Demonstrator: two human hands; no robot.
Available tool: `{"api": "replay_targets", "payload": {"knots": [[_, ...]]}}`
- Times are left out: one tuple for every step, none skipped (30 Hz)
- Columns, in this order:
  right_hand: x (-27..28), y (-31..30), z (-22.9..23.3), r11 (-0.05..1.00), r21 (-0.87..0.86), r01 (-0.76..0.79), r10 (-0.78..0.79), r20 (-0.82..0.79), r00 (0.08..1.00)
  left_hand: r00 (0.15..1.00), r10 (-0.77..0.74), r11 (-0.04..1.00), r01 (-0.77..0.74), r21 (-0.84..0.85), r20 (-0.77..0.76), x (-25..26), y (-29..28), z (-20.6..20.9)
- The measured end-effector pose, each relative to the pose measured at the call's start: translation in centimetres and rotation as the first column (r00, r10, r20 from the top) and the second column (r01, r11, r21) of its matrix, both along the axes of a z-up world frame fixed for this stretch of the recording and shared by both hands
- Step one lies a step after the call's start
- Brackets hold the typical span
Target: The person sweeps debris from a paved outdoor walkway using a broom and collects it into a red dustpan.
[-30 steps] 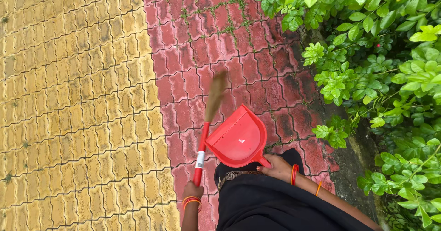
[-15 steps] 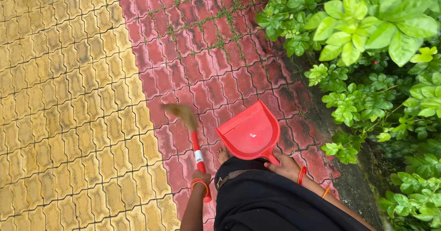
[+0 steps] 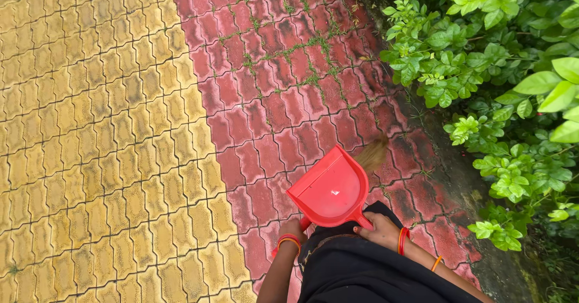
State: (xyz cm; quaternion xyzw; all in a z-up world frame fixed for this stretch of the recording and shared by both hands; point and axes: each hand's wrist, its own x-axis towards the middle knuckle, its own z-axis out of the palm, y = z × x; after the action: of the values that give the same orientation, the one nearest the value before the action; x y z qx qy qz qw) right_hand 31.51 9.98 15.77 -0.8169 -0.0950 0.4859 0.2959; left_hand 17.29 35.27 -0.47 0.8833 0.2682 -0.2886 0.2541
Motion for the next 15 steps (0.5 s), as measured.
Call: {"api": "replay_targets", "payload": {"knots": [[0.2,0.3,-0.2,1.0,0.022,0.016,-0.016,0.002,1.0,0.996,0.085,0.996,-0.084,0.004,-0.022,-1.1,1.2,0.3],[0.4,0.4,-0.5,0.999,0.045,0.03,-0.031,0.004,1.0,0.985,0.169,0.986,-0.169,0.011,-0.044,-2.1,2.4,0.8],[0.8,0.5,-0.9,0.997,0.069,0.045,-0.045,0.005,0.999,0.968,0.23,0.973,-0.225,0.058,-0.101,-2.9,3.4,1.3],[1.2,0.7,-1.3,0.999,0.051,0.017,-0.017,0.008,1.0,0.944,0.293,0.954,-0.279,0.108,-0.154,-3.5,4.3,1.8],[1.7,1.0,-1.7,0.999,0.033,-0.011,0.011,0.01,1.0,0.919,0.361,0.931,-0.346,0.116,-0.155,-3.8,5.3,2.2],[2.3,1.3,-1.9,0.999,0.013,-0.04,0.04,0.011,0.999,0.89,0.428,0.903,-0.412,0.124,-0.158,-4.0,6.3,2.5],[3.0,1.7,-2.0,0.999,0.023,-0.033,0.033,0.002,0.999,0.844,0.515,0.857,-0.51,0.075,-0.149,-3.9,7.4,2.8],[3.5,2.1,-2.0,0.999,0.029,-0.027,0.027,-0.008,1.0,0.788,0.598,0.799,-0.602,0.023,-0.147,-3.7,8.3,3.1],[4.1,2.6,-1.8,0.999,0.036,-0.021,0.022,-0.018,1.0,0.724,0.674,0.729,-0.684,-0.029,-0.15,-3.4,8.9,3.3],[4.8,3.0,-1.5,0.999,0.037,-0.035,0.036,-0.018,0.999,0.652,0.745,0.655,-0.755,-0.027,-0.142,-2.6,9.3,3.3],[5.8,3.5,-1.3,0.998,0.039,-0.049,0.05,-0.018,0.999,0.573,0.809,0.575,-0.818,-0.026,-0.132,-1.6,9.9,3.3],[6.8,3.8,-0.9,0.997,0.042,-0.066,0.066,-0.019,0.998,0.486,0.866,0.487,-0.873,-0.024,-0.121,-0.9,10.4,3.5],[7.7,4.1,-0.5,0.993,0.069,-0.094,0.093,0.022,0.995,0.459,0.88,0.458,-0.888,-0.039,-0.119,0.0,10.6,3.7],[8.8,4.7,-0.2,0.988,0.098,-0.124,0.118,0.065,0.991,0.432,0.894,0.429,-0.902,-0.054,-0.114,1.4,11.1,3.8],[9.8,5.1,0.0,0.98,0.125,-0.154,0.141,0.108,0.984,0.405,0.908,0.399,-0.914,-0.069,-0.11,2.6,11.5,3.9]]}}
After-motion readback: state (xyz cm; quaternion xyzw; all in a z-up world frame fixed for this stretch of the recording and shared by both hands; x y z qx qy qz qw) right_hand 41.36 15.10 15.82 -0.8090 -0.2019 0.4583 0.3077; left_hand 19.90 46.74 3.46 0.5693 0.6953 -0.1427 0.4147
